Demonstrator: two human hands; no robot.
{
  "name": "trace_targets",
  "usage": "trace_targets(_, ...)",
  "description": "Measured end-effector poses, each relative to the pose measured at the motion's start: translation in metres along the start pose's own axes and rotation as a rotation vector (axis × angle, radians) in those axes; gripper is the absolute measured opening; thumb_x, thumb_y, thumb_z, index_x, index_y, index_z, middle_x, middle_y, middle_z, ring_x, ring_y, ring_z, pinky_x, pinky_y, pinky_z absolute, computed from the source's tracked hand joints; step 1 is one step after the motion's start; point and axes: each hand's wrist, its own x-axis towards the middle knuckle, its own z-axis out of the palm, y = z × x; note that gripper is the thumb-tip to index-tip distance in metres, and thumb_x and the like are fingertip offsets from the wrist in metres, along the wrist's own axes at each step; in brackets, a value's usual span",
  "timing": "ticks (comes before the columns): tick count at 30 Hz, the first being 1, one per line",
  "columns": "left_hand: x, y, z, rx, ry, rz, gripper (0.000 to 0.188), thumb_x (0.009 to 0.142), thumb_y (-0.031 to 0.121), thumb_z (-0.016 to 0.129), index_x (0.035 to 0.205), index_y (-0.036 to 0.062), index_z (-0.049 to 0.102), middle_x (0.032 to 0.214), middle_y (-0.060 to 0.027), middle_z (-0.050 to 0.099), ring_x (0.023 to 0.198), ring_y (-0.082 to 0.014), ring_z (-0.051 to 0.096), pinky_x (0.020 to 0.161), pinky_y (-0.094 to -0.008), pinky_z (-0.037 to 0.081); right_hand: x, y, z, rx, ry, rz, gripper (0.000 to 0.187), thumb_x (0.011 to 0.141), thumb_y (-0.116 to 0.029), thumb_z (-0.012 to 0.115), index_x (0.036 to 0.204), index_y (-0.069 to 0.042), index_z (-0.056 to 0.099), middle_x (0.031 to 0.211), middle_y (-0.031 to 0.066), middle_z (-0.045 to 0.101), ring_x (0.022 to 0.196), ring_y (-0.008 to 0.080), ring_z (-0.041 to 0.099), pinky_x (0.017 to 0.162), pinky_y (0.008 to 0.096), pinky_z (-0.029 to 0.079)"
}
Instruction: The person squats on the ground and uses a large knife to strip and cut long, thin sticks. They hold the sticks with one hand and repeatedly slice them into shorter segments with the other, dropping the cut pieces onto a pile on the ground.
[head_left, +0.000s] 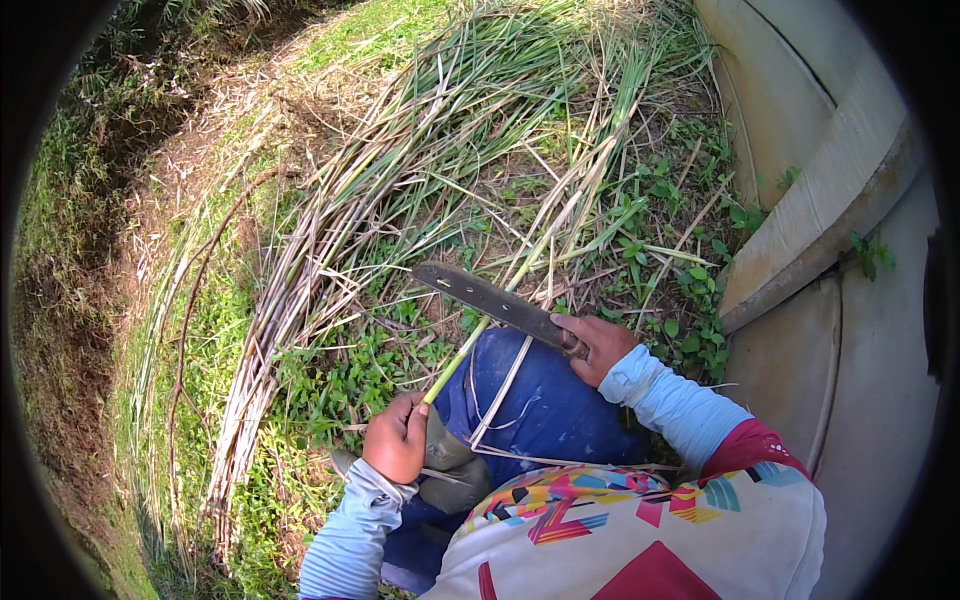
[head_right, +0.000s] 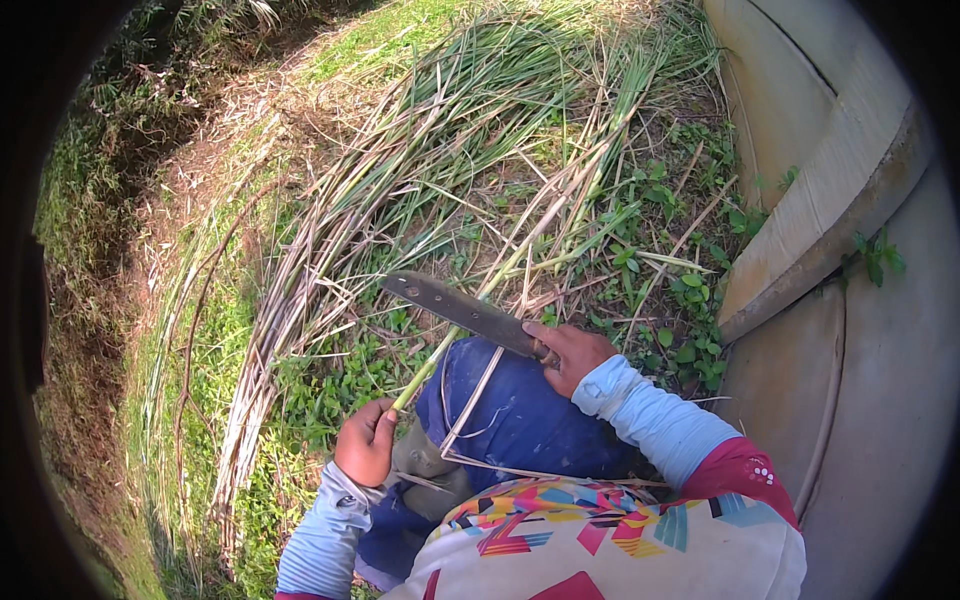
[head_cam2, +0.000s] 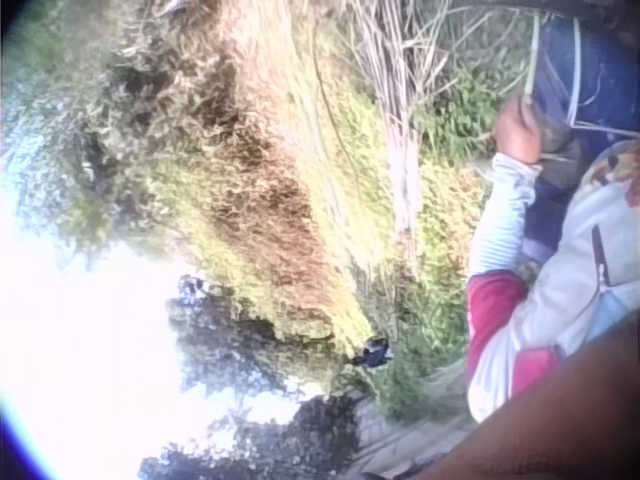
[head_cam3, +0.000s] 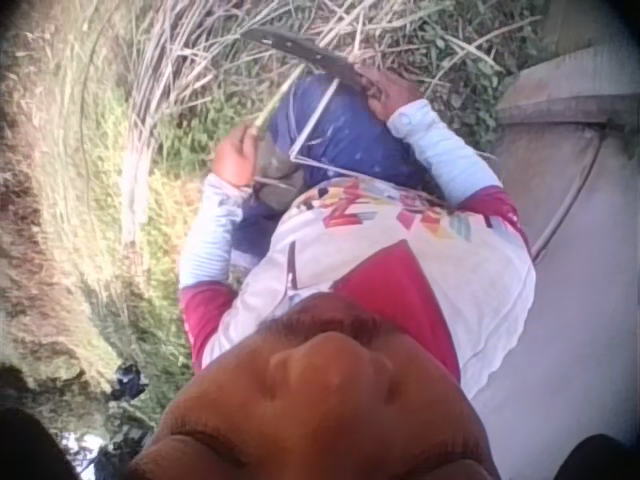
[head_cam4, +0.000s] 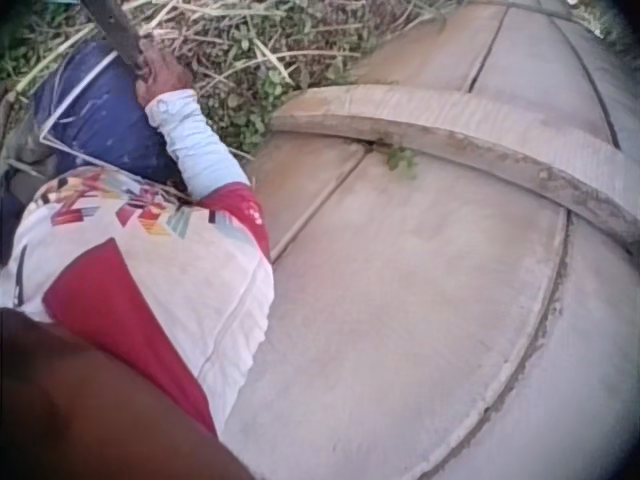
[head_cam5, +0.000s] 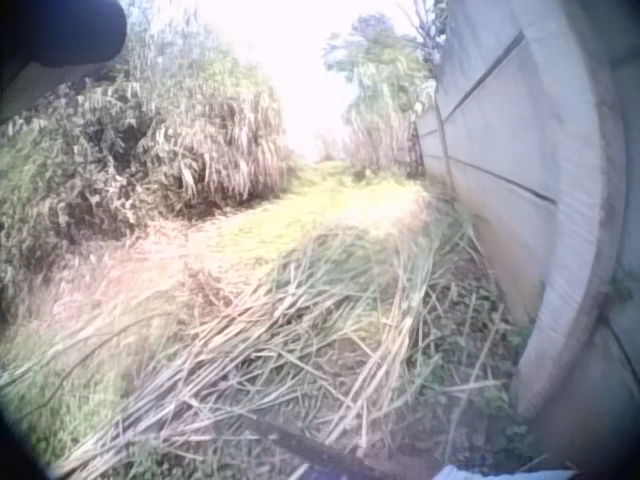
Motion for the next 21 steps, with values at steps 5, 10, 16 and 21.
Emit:
trace_targets(5,0.001,0.001,0.002,-0.209,-0.054,-0.015,0.024,0.101,0.014,0.057,0.115,-0.0019,0.067,0.07,-0.0057,0.06,0.062,-0.0154,0.055,0.061,-0.0288,0.044,0.008,0.017,-0.001,-0.085,-0.015,-0.035,0.066,0.078,-0.012,0.072,0.141,-0.02,0.054,0.093,0.0103,0.063,0.085,0.0336,0.067,0.075,0.0457,0.057)
trace_targets(10,0.009,0.006,0.002,-0.493,-0.065,-0.209,0.025,0.102,0.014,0.055,0.116,-0.0042,0.067,0.07,0.0032,0.054,0.063,-0.0065,0.046,0.058,-0.0247,0.038,0.026,0.027,-0.015,-0.172,0.08,-0.143,0.068,0.075,-0.016,0.074,0.14,-0.02,0.056,0.088,0.0092,0.061,0.078,0.0321,0.065,0.067,0.045,0.055)
trace_targets(16,0.016,0.013,0.001,-0.58,-0.125,-0.227,0.026,0.104,0.016,0.053,0.111,-0.004,0.067,0.067,0.0057,0.05,0.058,-0.0043,0.041,0.054,-0.023,0.032,0.0,-0.03,-0.01,-0.072,0.067,-0.214,0.072,0.072,-0.014,0.075,0.14,-0.023,0.056,0.085,0.0084,0.06,0.073,0.0314,0.064,0.066,0.0472,0.052)
trace_targets(21,0.006,0.018,-0.007,-0.597,-0.178,-0.287,0.025,0.104,0.017,0.053,0.109,-0.0019,0.069,0.065,0.0068,0.048,0.055,-0.0034,0.038,0.051,-0.0229,0.029,0.013,0.026,-0.022,-0.148,0.103,0.132,0.073,0.077,-0.012,0.074,0.145,-0.022,0.051,0.095,0.0119,0.064,0.085,0.0354,0.066,0.081,0.0488,0.055)
